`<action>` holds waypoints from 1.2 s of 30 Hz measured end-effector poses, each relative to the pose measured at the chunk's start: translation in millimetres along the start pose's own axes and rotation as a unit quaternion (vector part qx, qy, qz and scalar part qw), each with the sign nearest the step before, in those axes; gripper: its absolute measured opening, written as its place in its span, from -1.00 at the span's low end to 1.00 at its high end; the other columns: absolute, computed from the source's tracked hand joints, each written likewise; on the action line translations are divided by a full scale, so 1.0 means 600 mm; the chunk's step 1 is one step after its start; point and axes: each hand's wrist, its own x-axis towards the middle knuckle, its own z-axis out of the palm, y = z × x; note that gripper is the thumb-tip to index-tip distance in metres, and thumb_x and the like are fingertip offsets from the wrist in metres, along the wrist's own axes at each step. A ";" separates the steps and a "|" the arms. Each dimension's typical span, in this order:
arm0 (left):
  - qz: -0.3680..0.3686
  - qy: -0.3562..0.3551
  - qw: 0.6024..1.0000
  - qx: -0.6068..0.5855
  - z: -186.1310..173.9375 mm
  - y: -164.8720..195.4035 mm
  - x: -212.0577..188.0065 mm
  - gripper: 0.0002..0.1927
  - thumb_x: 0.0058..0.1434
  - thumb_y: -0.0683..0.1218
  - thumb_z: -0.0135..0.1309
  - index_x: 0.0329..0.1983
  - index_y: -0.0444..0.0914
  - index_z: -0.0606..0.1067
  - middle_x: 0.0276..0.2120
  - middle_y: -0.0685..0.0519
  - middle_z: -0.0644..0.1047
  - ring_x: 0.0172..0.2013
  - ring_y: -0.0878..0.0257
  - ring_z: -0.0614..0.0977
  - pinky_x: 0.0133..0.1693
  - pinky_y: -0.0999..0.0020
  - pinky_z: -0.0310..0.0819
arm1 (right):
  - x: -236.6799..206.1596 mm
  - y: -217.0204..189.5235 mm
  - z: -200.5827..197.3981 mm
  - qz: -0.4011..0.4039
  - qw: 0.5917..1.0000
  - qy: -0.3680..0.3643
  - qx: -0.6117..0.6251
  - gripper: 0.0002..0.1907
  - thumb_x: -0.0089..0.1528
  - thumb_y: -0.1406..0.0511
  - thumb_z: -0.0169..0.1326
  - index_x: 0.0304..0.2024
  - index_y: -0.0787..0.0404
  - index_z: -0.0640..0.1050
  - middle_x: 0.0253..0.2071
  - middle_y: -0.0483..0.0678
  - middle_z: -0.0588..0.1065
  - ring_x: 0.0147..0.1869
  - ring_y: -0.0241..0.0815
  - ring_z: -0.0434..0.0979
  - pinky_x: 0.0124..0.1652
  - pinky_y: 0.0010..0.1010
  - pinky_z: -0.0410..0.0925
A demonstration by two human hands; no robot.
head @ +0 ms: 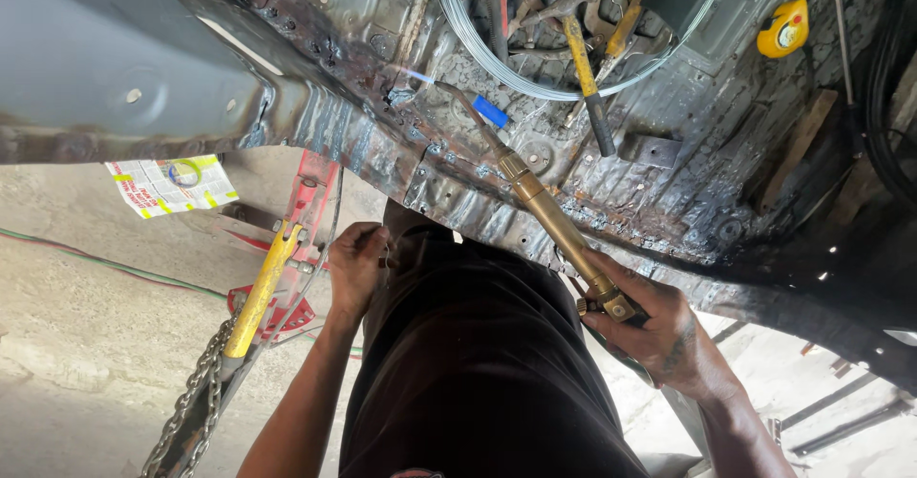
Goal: The person uses a welding torch and filler rod to weld seams on the underside of a car. They feed the rod into the molten pool while moving the torch along the seam, creating a continuous weld bead.
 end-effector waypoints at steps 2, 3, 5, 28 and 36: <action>-0.020 -0.006 1.000 -0.011 -0.001 -0.006 -0.002 -0.86 0.32 -0.16 0.10 -0.21 -0.37 0.54 -0.41 0.02 0.59 -0.41 0.33 0.61 -0.42 0.38 0.59 | -0.003 0.015 0.004 0.030 0.999 -0.006 -0.021 -0.17 0.02 0.30 0.33 0.36 0.07 0.39 -0.32 0.01 0.72 -0.35 -0.18 0.69 -0.35 -0.28 0.56; -0.026 -0.006 1.000 -0.008 -0.001 -0.008 -0.003 -0.86 0.32 -0.16 0.10 -0.21 -0.37 0.55 -0.41 0.01 0.60 -0.42 0.32 0.61 -0.42 0.37 0.58 | -0.005 0.023 0.006 -0.006 1.000 -0.006 0.007 -0.19 0.05 0.29 0.32 0.36 0.11 0.38 -0.23 0.05 0.70 -0.26 -0.16 0.71 -0.26 -0.26 0.57; -0.032 -0.006 0.999 -0.020 -0.003 -0.012 -0.006 -0.85 0.33 -0.16 0.11 -0.22 -0.38 0.56 -0.42 0.01 0.60 -0.42 0.31 0.60 -0.41 0.37 0.57 | -0.007 0.038 0.012 -0.077 0.995 -0.006 0.060 -0.23 0.10 0.28 0.29 0.36 0.19 0.36 -0.06 0.11 0.68 -0.08 -0.12 0.76 -0.08 -0.21 0.59; -0.045 0.067 0.995 0.056 -0.014 -0.033 -0.045 -0.83 0.24 -0.14 0.22 -0.22 -0.37 0.66 -0.45 0.02 0.60 -0.49 0.31 0.51 -0.43 0.43 0.41 | -0.010 -0.001 0.026 -0.002 0.998 -0.034 -0.052 -0.23 0.14 0.18 0.26 0.39 0.01 0.33 0.11 0.12 0.60 -0.35 -0.01 0.74 -0.23 -0.07 0.61; 0.038 0.051 0.997 0.054 -0.029 -0.041 -0.058 -0.85 0.23 -0.16 0.21 -0.22 -0.36 0.67 -0.42 0.08 0.64 -0.42 0.41 0.57 -0.36 0.52 0.43 | -0.028 0.022 0.034 -0.111 0.994 0.009 -0.008 -0.21 0.09 0.20 0.30 0.37 0.11 0.36 -0.04 0.15 0.66 -0.21 -0.12 0.75 -0.13 -0.13 0.54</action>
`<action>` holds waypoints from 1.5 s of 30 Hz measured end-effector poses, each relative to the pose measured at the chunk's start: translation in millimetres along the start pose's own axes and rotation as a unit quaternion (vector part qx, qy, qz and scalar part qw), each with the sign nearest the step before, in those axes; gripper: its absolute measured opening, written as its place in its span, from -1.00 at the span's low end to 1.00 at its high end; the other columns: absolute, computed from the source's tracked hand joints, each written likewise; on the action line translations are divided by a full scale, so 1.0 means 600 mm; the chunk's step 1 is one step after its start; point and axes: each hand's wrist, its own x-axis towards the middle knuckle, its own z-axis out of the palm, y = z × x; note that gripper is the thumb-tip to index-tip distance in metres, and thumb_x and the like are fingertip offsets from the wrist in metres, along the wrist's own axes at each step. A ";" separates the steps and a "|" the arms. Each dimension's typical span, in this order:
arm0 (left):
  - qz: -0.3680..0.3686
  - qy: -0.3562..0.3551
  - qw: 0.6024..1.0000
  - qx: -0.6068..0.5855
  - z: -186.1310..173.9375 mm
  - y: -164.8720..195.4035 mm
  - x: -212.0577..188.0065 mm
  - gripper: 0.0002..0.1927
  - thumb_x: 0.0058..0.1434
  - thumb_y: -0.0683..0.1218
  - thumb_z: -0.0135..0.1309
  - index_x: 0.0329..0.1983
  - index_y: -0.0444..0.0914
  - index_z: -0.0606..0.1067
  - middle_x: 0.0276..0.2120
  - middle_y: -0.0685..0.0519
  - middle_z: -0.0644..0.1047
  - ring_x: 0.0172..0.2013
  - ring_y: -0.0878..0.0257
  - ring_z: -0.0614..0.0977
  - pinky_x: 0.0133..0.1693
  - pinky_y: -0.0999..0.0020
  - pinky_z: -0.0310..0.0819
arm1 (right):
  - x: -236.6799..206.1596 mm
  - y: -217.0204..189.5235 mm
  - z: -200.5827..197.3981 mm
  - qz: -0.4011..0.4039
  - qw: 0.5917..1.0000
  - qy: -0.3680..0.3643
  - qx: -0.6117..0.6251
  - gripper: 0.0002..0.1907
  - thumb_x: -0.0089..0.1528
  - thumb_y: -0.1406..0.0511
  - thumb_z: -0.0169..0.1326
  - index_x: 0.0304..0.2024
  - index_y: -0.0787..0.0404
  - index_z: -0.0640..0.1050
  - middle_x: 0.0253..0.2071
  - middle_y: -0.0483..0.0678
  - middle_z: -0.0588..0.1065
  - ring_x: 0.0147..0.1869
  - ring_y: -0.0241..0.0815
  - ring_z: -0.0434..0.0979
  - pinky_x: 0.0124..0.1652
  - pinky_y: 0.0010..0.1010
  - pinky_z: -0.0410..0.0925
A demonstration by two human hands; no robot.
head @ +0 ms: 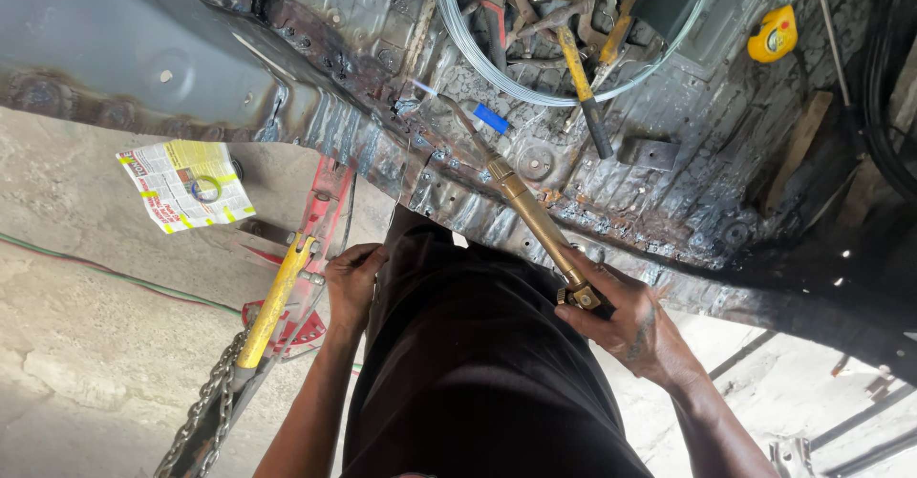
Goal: The person uses a welding torch and filler rod to weld seams on the underside of a car. They feed the rod into the molten pool while moving the torch along the seam, creating a continuous weld bead.
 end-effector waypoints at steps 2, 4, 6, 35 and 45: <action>0.006 -0.005 1.000 0.004 -0.003 0.001 0.000 -0.85 0.24 -0.16 0.22 -0.22 -0.36 0.66 -0.43 0.08 0.63 -0.44 0.41 0.54 -0.38 0.52 0.39 | -0.004 -0.009 0.008 0.008 1.000 0.002 -0.014 -0.21 0.11 0.19 0.29 0.38 0.11 0.35 -0.12 0.12 0.69 -0.35 -0.17 0.73 -0.24 -0.19 0.53; -0.027 -0.012 1.000 -0.006 -0.006 0.005 0.008 -0.85 0.23 -0.16 0.24 -0.23 -0.36 0.66 -0.48 0.08 0.59 -0.52 0.39 0.46 -0.47 0.49 0.32 | -0.008 -0.018 0.017 0.130 0.991 -0.029 -0.016 -0.21 0.17 0.16 0.28 0.44 0.01 0.35 -0.32 0.15 0.69 -0.51 -0.08 0.56 -0.38 -0.19 0.47; -0.018 -0.038 0.999 -0.008 -0.014 0.012 0.018 -0.86 0.24 -0.15 0.21 -0.27 -0.35 0.63 -0.50 0.10 0.58 -0.52 0.43 0.50 -0.49 0.50 0.35 | -0.010 -0.024 0.032 0.162 0.986 -0.028 0.020 -0.19 0.17 0.16 0.27 0.47 -0.01 0.34 -0.42 0.09 0.68 -0.60 -0.14 0.51 -0.49 -0.26 0.45; 0.228 -0.024 0.942 0.245 -0.083 0.173 0.114 -0.87 0.26 -0.20 0.20 -0.27 -0.41 0.57 -0.54 -0.01 0.57 -0.55 0.40 0.49 -0.42 0.43 0.40 | 0.041 0.020 0.160 0.090 0.953 0.020 0.289 -0.18 0.14 0.02 0.16 0.40 0.19 0.32 -0.35 -0.04 0.59 -0.58 -0.30 0.58 -0.64 -0.44 0.48; 0.230 -0.004 0.941 0.250 -0.024 0.159 0.144 -0.90 0.26 -0.23 0.17 -0.28 -0.43 0.57 -0.52 -0.01 0.58 -0.52 0.42 0.52 -0.38 0.46 0.42 | 0.157 0.051 0.129 0.058 0.939 -0.064 0.333 -0.28 0.26 0.10 0.11 0.42 0.21 0.32 -0.45 -0.08 0.54 -0.58 -0.32 0.55 -0.61 -0.49 0.46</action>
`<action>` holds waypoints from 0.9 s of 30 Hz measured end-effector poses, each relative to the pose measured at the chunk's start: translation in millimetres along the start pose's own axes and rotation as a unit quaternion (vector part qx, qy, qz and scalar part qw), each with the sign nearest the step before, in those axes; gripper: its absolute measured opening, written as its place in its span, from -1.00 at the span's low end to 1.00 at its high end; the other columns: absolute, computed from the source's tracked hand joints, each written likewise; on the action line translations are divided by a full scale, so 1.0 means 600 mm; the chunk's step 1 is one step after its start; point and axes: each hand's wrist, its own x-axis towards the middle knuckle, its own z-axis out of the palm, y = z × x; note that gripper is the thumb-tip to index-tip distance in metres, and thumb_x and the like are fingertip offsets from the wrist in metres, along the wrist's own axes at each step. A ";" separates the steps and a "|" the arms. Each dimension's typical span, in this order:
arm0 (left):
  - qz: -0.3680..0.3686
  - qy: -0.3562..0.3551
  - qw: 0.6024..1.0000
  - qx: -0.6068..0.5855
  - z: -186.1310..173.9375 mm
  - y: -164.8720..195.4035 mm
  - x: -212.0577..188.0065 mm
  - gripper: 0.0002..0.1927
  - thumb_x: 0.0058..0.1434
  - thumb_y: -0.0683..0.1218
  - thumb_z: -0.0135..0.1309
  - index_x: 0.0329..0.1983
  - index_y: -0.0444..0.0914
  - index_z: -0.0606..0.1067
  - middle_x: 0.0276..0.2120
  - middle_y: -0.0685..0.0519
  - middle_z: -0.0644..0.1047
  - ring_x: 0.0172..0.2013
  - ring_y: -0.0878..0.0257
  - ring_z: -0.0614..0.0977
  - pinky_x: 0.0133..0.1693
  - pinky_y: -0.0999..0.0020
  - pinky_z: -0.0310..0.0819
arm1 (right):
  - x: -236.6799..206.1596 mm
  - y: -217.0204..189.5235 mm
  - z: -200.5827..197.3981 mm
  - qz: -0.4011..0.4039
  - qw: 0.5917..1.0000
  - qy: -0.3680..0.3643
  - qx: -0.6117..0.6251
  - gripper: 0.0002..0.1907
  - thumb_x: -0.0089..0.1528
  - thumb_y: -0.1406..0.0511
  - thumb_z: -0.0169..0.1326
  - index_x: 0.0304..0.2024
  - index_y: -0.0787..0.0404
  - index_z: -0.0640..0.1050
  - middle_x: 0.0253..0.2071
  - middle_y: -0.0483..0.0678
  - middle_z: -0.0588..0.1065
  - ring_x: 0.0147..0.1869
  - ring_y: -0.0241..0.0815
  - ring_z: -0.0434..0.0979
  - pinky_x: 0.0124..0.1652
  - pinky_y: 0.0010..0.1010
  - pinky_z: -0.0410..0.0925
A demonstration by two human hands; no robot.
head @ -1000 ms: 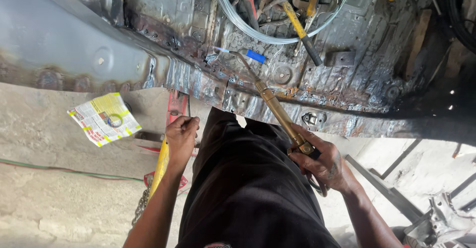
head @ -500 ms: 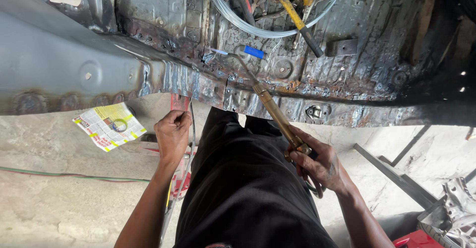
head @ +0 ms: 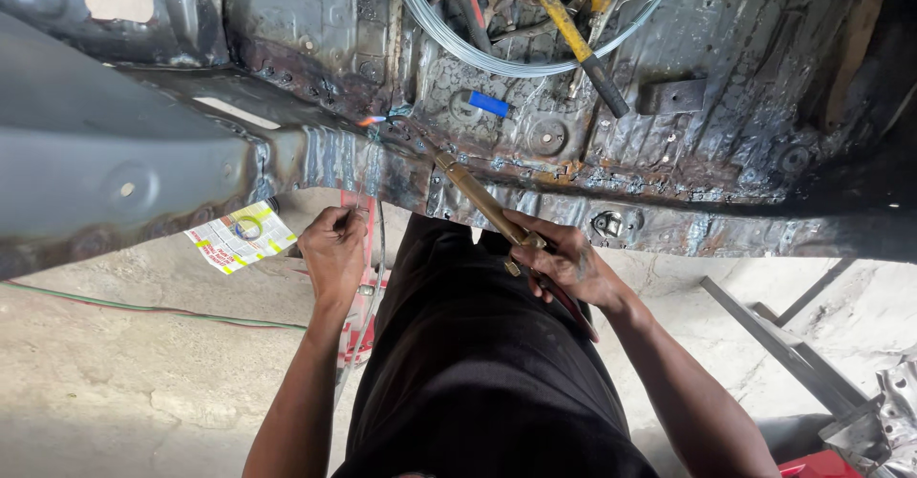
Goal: The person uses a welding torch and filler rod to weld seams on the underside of a car. They feed the rod into the molten pool while moving the torch along the seam, creating a continuous weld bead.
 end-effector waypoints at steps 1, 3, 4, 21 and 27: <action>-0.020 -0.005 1.000 0.003 0.005 -0.001 0.004 -0.90 0.27 -0.23 0.17 -0.28 -0.43 0.58 -0.54 -0.01 0.57 -0.52 0.42 0.50 -0.40 0.46 0.41 | 0.012 0.006 -0.005 0.001 1.000 -0.004 0.015 -0.30 0.28 0.12 0.11 0.42 0.22 0.32 -0.44 -0.09 0.53 -0.58 -0.32 0.55 -0.61 -0.50 0.46; -0.049 -0.008 0.999 -0.018 0.014 0.000 0.009 -0.90 0.29 -0.23 0.15 -0.27 -0.42 0.58 -0.52 0.01 0.58 -0.53 0.43 0.48 -0.43 0.46 0.39 | 0.029 0.021 -0.014 0.006 0.998 -0.013 0.058 -0.32 0.29 0.15 0.11 0.42 0.22 0.32 -0.42 -0.09 0.52 -0.57 -0.33 0.55 -0.60 -0.50 0.45; -0.063 -0.007 0.998 -0.028 0.016 0.000 0.012 -0.90 0.30 -0.23 0.14 -0.27 -0.41 0.58 -0.51 0.02 0.59 -0.53 0.44 0.48 -0.45 0.46 0.38 | 0.035 0.029 -0.020 0.010 0.996 -0.018 0.084 -0.32 0.29 0.17 0.12 0.43 0.22 0.32 -0.41 -0.09 0.52 -0.56 -0.33 0.55 -0.60 -0.51 0.44; -0.121 -0.024 0.990 -0.065 0.053 0.005 0.039 -0.85 0.34 -0.22 0.13 -0.34 -0.41 0.54 -0.54 0.07 0.54 -0.52 0.45 0.51 -0.49 0.52 0.39 | 0.075 0.090 -0.049 0.003 0.986 -0.026 0.168 -0.31 0.28 0.17 0.14 0.42 0.25 0.33 -0.37 -0.09 0.54 -0.57 -0.33 0.56 -0.62 -0.53 0.44; -0.115 -0.020 0.991 -0.069 0.056 0.001 0.042 -0.87 0.34 -0.23 0.12 -0.32 -0.41 0.55 -0.53 0.08 0.55 -0.52 0.46 0.51 -0.48 0.53 0.39 | 0.075 0.094 -0.050 0.000 0.986 -0.028 0.163 -0.33 0.29 0.18 0.14 0.42 0.25 0.33 -0.40 -0.08 0.54 -0.57 -0.33 0.56 -0.62 -0.53 0.44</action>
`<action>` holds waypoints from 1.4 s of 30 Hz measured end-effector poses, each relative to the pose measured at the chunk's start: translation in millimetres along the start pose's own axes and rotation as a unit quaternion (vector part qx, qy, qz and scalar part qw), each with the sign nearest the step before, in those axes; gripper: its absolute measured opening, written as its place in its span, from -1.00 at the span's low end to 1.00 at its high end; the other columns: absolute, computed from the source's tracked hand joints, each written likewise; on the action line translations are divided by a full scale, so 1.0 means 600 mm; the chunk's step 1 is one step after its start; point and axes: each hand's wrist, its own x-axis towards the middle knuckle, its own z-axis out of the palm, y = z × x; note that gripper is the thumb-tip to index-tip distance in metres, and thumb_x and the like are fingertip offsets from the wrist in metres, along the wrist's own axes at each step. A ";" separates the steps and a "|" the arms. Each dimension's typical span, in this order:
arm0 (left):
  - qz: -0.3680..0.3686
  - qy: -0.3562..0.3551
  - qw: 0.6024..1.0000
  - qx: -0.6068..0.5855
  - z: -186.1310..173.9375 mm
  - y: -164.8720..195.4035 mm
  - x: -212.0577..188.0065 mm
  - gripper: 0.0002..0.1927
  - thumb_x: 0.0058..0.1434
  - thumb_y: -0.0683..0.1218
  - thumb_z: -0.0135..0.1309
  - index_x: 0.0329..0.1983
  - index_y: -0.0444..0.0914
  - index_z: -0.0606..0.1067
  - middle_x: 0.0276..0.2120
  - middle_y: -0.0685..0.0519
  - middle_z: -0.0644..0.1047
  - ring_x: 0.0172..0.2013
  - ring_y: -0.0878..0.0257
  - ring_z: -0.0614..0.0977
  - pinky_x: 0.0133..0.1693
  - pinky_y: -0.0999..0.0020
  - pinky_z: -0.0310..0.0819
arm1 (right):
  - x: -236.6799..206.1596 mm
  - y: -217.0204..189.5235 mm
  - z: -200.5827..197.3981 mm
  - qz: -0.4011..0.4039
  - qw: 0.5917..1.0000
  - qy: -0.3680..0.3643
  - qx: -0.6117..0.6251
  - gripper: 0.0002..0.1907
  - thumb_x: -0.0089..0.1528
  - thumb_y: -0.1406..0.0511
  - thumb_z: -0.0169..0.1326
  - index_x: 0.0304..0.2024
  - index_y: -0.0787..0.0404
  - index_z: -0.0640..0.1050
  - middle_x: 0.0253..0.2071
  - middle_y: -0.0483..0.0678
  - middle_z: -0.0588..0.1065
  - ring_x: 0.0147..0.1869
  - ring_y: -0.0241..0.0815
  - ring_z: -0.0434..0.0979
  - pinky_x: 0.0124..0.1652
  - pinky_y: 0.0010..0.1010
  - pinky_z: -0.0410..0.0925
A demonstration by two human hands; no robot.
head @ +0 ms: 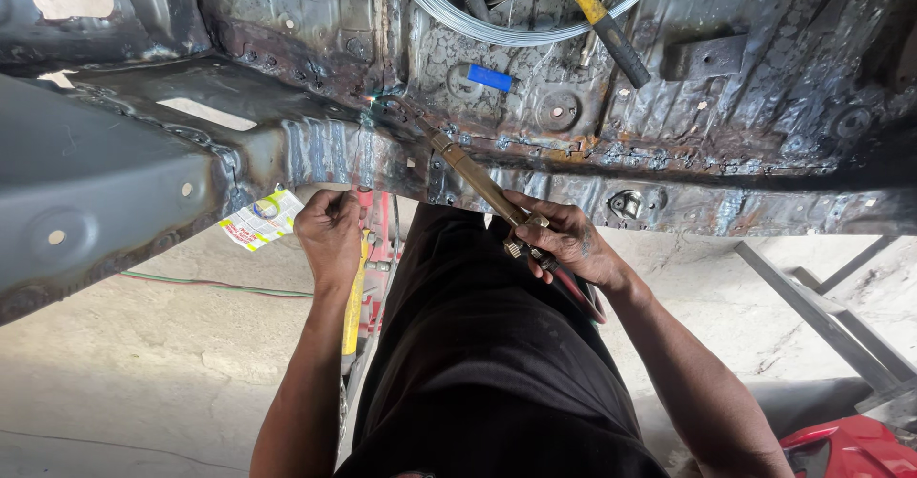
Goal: The person uses a welding torch and filler rod to weld seams on the underside of a car. They feed the rod into the molten pool while moving the torch along the seam, creating a continuous weld bead.
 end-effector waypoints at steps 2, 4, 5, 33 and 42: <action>0.026 0.002 1.000 -0.003 0.001 -0.007 0.000 -0.88 0.34 -0.23 0.11 -0.31 -0.40 0.55 -0.51 0.09 0.56 -0.50 0.47 0.55 -0.46 0.54 0.42 | -0.001 0.000 -0.001 0.005 1.000 0.004 -0.004 -0.33 0.28 0.19 0.14 0.41 0.25 0.34 -0.39 -0.09 0.55 -0.57 -0.33 0.56 -0.62 -0.52 0.44; 0.044 0.002 0.999 -0.015 0.003 -0.015 0.000 -0.88 0.34 -0.24 0.10 -0.31 -0.41 0.54 -0.49 0.11 0.56 -0.49 0.48 0.57 -0.44 0.55 0.45 | -0.002 0.000 -0.001 0.006 1.000 0.001 -0.004 -0.33 0.29 0.18 0.14 0.42 0.23 0.33 -0.41 -0.10 0.52 -0.57 -0.34 0.56 -0.61 -0.53 0.45; 0.044 0.006 0.999 -0.005 0.003 -0.019 0.000 -0.87 0.35 -0.24 0.12 -0.32 -0.41 0.54 -0.51 0.10 0.55 -0.50 0.47 0.54 -0.45 0.54 0.42 | -0.002 0.000 -0.001 0.007 1.000 -0.001 -0.005 -0.33 0.29 0.18 0.14 0.42 0.23 0.33 -0.42 -0.10 0.51 -0.57 -0.34 0.56 -0.61 -0.53 0.45; 0.039 0.007 0.999 -0.014 0.000 -0.038 -0.003 -0.88 0.34 -0.27 0.13 -0.34 -0.40 0.54 -0.51 0.11 0.55 -0.50 0.48 0.53 -0.45 0.57 0.39 | 0.002 0.023 -0.003 -0.009 1.000 0.000 -0.018 -0.35 0.29 0.18 0.12 0.41 0.23 0.35 -0.41 -0.08 0.53 -0.58 -0.34 0.56 -0.63 -0.53 0.45; 0.002 0.006 1.000 -0.016 0.004 -0.026 -0.002 -0.87 0.34 -0.25 0.12 -0.35 -0.39 0.55 -0.55 0.11 0.54 -0.55 0.49 0.48 -0.51 0.55 0.33 | 0.001 0.020 -0.006 0.002 1.000 0.002 -0.017 -0.35 0.30 0.19 0.12 0.41 0.23 0.34 -0.42 -0.09 0.53 -0.57 -0.34 0.56 -0.62 -0.53 0.45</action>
